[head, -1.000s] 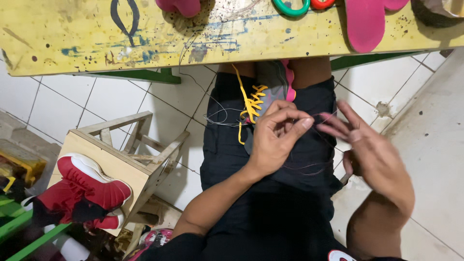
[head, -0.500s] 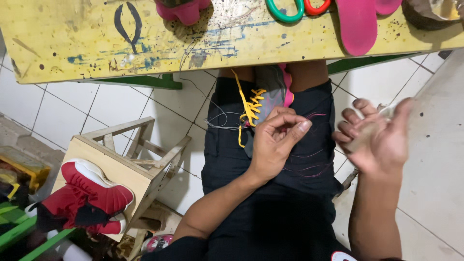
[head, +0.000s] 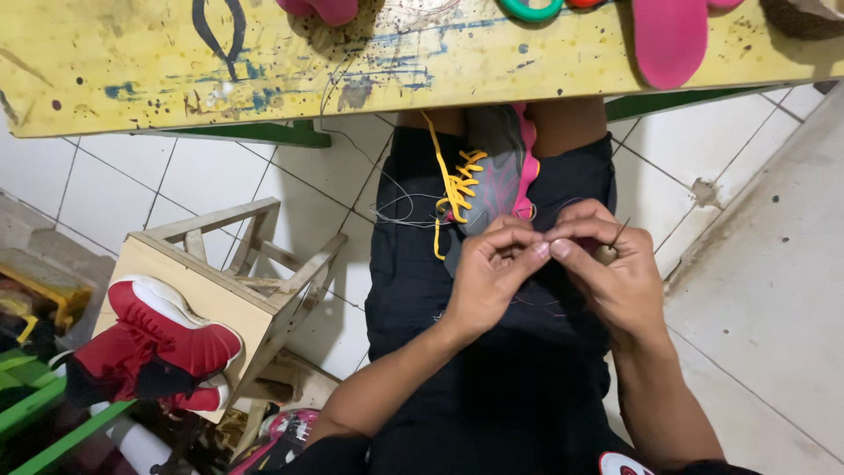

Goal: The person repairs a sneaker by hand, first pulling a long length of thread from a spool and then using a thin tool to stitch through the pink outsole of the shoe.

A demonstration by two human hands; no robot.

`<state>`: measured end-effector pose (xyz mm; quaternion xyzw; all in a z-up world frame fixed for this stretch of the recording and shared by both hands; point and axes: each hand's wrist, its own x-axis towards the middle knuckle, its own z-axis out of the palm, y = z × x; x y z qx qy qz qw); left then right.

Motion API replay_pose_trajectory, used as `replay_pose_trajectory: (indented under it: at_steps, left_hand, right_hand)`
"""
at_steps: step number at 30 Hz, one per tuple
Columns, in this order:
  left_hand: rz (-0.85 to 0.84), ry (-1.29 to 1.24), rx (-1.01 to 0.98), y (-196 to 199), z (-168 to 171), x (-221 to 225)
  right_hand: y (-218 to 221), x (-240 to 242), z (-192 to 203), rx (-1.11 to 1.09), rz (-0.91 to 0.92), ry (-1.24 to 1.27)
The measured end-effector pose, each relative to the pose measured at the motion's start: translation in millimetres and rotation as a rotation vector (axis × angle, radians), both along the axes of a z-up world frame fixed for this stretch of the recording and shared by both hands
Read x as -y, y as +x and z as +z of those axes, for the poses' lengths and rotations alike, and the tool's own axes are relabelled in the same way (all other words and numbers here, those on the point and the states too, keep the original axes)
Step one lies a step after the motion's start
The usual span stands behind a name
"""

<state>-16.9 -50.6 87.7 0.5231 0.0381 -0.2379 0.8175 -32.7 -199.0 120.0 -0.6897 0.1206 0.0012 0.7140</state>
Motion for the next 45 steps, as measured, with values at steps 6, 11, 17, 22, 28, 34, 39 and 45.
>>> replay_pose_trajectory:
  at_steps: [6,11,17,22,28,34,39,45]
  left_hand:
    - [0.087,0.468,0.399,-4.1,33.9,-26.4]
    - [0.17,0.671,0.55,-1.1,14.5,-50.6]
    - [0.192,0.623,0.408,3.0,-0.2,-59.2]
    - [0.155,0.62,0.404,10.0,3.8,-61.8]
    - [-0.09,0.8,0.411,18.3,-5.9,-72.0]
    - [-0.093,0.803,0.436,18.0,-10.9,-70.9]
    - [-0.088,0.763,0.402,14.0,-22.0,-70.2]
    - [-0.098,0.758,0.4,15.0,-19.9,-69.4]
  right_hand:
    - [0.2,5.3,-2.0,-0.143,-0.025,0.104]
    - [7.4,6.3,-0.5,-0.215,0.047,-0.223]
    - [3.5,-5.6,-3.4,-0.098,-0.059,-0.225]
    - [4.1,-6.8,-11.1,-0.002,-0.073,-0.401]
    - [2.7,-11.8,-23.4,0.149,-0.069,-0.681]
    - [2.8,-10.8,-33.3,0.175,0.052,-0.846]
    - [3.4,-14.3,-27.5,0.124,0.105,-0.85]
    - [15.2,-28.7,-7.4,0.077,0.065,-0.739]
